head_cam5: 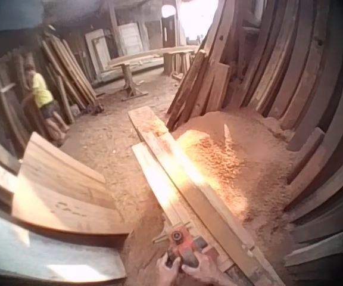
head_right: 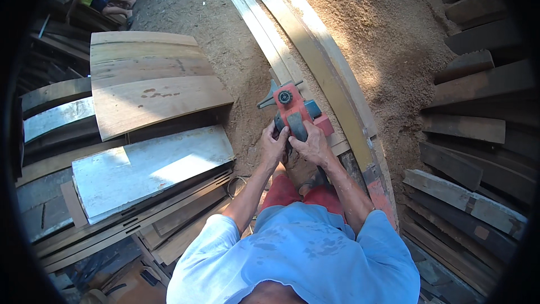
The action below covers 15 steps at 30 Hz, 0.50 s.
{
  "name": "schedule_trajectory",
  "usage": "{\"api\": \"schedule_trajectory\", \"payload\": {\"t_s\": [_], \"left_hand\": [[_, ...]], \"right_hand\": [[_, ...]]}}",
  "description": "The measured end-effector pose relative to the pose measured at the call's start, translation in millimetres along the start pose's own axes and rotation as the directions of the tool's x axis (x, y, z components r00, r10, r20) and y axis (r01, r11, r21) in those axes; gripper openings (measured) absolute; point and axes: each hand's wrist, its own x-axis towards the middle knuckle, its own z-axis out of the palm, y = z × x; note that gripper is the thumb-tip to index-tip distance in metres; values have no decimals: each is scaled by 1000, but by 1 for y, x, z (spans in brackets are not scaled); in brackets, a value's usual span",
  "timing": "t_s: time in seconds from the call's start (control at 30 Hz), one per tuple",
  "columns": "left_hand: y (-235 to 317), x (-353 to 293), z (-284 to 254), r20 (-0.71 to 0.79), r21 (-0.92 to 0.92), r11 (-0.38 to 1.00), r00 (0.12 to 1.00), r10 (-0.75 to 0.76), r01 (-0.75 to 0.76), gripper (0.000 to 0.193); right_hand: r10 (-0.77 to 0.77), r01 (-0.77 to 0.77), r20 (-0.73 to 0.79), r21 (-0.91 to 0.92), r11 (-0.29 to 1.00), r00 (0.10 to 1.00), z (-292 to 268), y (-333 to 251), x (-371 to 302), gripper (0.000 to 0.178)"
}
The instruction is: The person sands a piece of wood using a power sander, moving it back and forth along the surface. They pick up and handle different wood planks, placing them on a worktable to continue the sanding process.
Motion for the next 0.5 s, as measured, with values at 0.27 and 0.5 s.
{"api": "schedule_trajectory", "payload": {"t_s": [0.27, 0.5], "left_hand": [[44, 16, -8, -20, 121, 991, 998, -59, 61, 52], [57, 41, -19, -32, 87, 992, 996, -87, 89, 49]], "right_hand": [[14, -14, 5, 18, 1000, 1000, 3, 0, 25, 35], [4, -3, 14, -18, 1000, 1000, 6, -14, 52, 36]]}}
